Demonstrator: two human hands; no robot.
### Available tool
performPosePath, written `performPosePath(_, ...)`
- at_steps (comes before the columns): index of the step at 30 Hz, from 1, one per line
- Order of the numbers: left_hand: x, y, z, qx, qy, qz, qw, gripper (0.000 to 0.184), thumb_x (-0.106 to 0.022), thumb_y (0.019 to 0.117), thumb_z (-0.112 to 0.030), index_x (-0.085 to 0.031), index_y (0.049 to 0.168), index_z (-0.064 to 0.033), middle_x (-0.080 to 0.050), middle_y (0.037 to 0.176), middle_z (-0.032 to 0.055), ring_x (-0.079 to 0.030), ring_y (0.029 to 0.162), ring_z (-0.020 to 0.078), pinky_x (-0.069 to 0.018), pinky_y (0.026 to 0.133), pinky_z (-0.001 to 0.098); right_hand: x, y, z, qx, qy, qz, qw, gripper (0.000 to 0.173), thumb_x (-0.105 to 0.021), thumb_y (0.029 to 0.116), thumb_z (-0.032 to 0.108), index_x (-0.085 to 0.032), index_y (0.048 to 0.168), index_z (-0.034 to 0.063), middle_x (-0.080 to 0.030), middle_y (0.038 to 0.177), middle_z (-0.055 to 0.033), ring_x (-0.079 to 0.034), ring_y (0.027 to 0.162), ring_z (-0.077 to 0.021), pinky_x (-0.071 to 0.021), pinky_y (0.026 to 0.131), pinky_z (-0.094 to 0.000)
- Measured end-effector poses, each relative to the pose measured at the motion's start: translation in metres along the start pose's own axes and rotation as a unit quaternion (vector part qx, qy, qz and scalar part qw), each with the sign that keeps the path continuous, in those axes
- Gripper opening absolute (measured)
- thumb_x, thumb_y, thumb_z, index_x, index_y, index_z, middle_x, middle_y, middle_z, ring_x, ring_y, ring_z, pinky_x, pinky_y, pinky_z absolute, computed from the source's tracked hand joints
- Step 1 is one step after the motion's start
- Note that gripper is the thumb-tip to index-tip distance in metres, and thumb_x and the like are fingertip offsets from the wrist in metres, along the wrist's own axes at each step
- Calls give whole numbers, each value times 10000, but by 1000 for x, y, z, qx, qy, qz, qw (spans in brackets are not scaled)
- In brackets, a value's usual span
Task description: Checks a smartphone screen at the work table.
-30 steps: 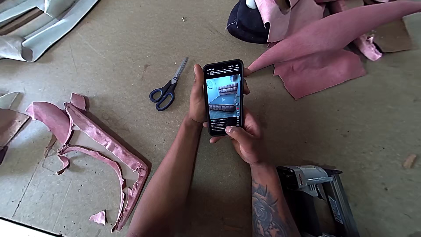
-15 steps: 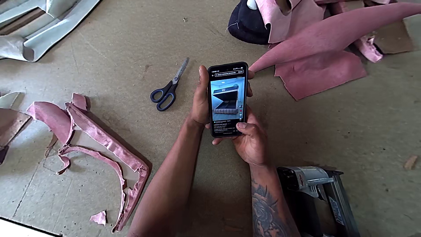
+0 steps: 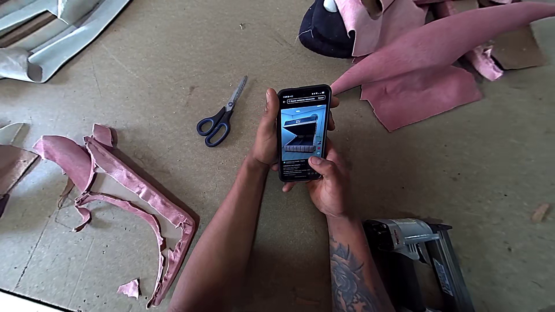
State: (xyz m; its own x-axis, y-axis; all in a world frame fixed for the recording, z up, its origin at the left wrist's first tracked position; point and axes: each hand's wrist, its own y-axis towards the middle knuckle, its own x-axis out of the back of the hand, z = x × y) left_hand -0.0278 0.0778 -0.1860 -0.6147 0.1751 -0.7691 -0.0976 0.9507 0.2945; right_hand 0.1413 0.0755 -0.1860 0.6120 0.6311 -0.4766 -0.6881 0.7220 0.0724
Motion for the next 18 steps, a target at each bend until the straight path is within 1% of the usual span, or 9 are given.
performPosePath(1,2,1,1,11,7,8,1000,884,-365,924,-827,-603,1337,-83,-706,1188,150,-702,1085,243,-589,938,448,0,0,0,0,-1,-2,1000,452,-447,1037,197,-411,1474,88,-630,1242,-213,-733,945,-349,-645,567,-501)
performPosePath(2,4,4,2,26,13,24,999,999,-321,895,-869,-560,1378,-28,-673,1184,198,-676,1068,286,-571,935,472,-1,0,0,0,-3,-5,1000,455,-449,1037,193,-407,1478,88,-629,1242,-214,-733,941,-350,-644,565,-501)
performPosePath(3,4,5,2,35,21,36,999,1061,-296,875,-892,-535,1399,-1,-660,1183,220,-665,1060,304,-565,934,479,-1,0,0,-1,-6,-8,1000,456,-454,1040,196,-404,1481,90,-629,1244,-212,-734,939,-348,-645,562,-497)
performPosePath(4,4,6,2,37,24,40,998,1071,-293,873,-894,-530,1406,4,-659,1184,223,-665,1055,304,-565,931,476,-1,0,0,-2,-10,-11,1000,452,-459,1042,198,-403,1477,90,-628,1244,-210,-735,939,-346,-645,560,-497)
performPosePath(6,4,4,2,30,24,21,999,999,-324,891,-877,-571,1372,-38,-695,1178,185,-700,1062,268,-590,926,456,-2,0,0,-2,-17,-17,1000,448,-460,1044,195,-402,1476,93,-631,1241,-211,-737,934,-351,-644,549,-497)
performPosePath(8,6,6,3,44,24,38,998,1083,-295,865,-904,-525,1406,6,-658,1178,223,-666,1052,306,-567,928,479,-2,0,-1,3,-23,-18,1000,443,-437,1047,170,-400,1482,95,-630,1240,-210,-738,928,-348,-643,545,-494)
performPosePath(10,4,9,3,52,28,61,996,1134,-277,846,-921,-500,1427,28,-649,1189,236,-657,1054,312,-558,938,472,-1,1,-1,4,-24,-17,1000,431,-421,1054,160,-397,1478,87,-628,1243,-218,-739,923,-353,-643,543,-494)
performPosePath(16,3,9,3,44,35,57,997,1109,-283,858,-908,-517,1409,26,-653,1186,238,-661,1050,309,-560,937,466,-1,1,-2,5,-24,-25,999,405,-401,1066,124,-424,1469,87,-635,1219,-234,-739,901,-369,-635,519,-498)
performPosePath(18,2,10,2,48,34,67,996,1123,-279,850,-916,-514,1413,27,-650,1193,237,-657,1055,308,-555,943,464,-1,1,-3,3,-12,-20,1000,406,-401,1070,156,-409,1471,92,-636,1224,-226,-742,907,-360,-638,524,-489)
